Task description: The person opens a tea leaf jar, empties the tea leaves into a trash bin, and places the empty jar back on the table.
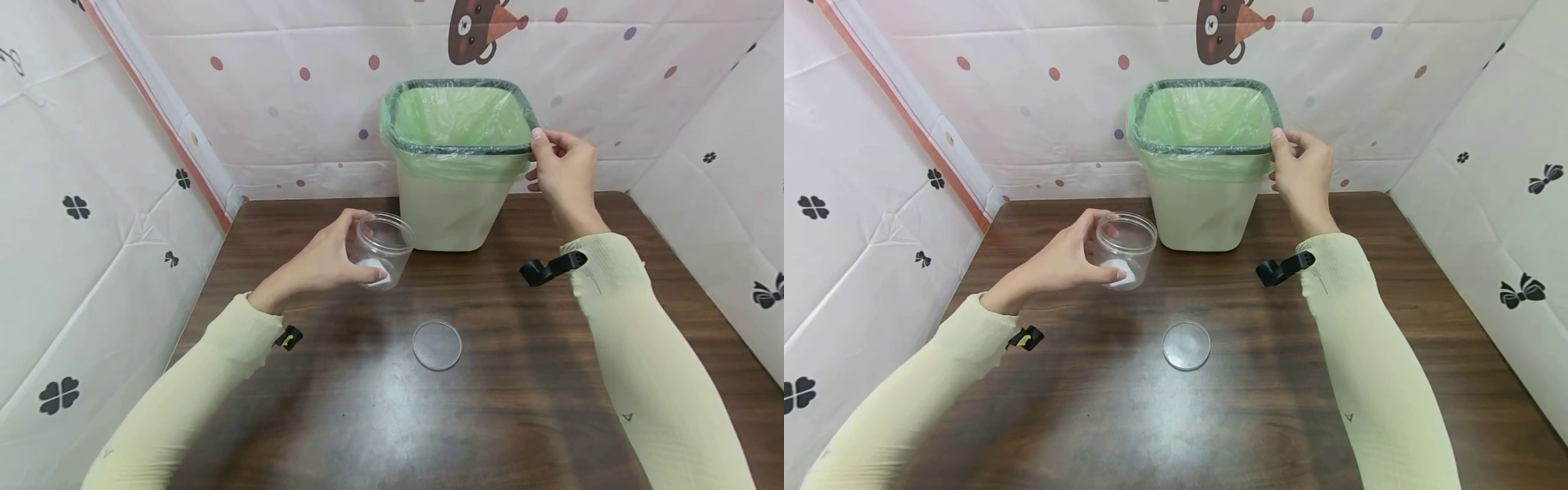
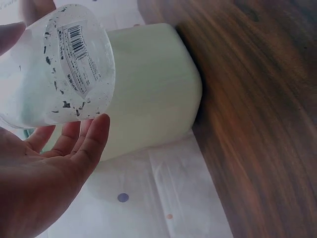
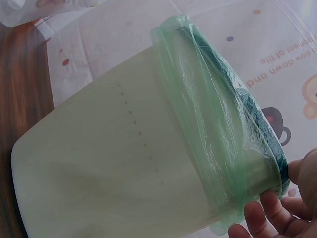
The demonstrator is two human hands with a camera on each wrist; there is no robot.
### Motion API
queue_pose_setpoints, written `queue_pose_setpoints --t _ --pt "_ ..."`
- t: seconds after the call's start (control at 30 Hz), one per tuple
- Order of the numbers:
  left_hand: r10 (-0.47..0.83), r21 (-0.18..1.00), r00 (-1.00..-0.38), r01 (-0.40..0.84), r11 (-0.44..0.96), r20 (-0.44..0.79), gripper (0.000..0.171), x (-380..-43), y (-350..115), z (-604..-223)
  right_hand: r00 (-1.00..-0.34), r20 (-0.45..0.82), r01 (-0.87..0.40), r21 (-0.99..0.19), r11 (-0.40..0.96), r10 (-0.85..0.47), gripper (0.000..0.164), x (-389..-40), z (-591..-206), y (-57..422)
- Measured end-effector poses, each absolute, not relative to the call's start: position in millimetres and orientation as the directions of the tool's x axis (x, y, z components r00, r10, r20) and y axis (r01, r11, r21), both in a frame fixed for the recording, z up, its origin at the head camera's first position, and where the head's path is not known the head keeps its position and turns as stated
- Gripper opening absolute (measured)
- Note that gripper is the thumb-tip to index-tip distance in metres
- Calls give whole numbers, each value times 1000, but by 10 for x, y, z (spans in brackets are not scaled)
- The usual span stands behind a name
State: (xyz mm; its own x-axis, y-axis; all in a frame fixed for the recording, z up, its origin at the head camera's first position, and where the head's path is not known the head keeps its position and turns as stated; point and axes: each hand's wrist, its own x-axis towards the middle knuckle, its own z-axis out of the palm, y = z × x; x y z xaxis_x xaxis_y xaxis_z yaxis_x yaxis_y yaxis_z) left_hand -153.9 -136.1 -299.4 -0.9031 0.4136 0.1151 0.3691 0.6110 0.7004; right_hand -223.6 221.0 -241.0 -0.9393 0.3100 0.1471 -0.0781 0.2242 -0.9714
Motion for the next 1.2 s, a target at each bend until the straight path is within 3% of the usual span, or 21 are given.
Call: queue_pose_setpoints --t 0.47,1.2 --pt "482 672 -871 411 616 90 95 -1491 -1347 -3156 -939 145 -78 -973 219 311 49 -2244 -2408 2211" --pt "490 706 -872 350 616 5 91 -1388 -1417 -3452 -938 155 -86 -971 225 311 49 -2244 -2419 2207"
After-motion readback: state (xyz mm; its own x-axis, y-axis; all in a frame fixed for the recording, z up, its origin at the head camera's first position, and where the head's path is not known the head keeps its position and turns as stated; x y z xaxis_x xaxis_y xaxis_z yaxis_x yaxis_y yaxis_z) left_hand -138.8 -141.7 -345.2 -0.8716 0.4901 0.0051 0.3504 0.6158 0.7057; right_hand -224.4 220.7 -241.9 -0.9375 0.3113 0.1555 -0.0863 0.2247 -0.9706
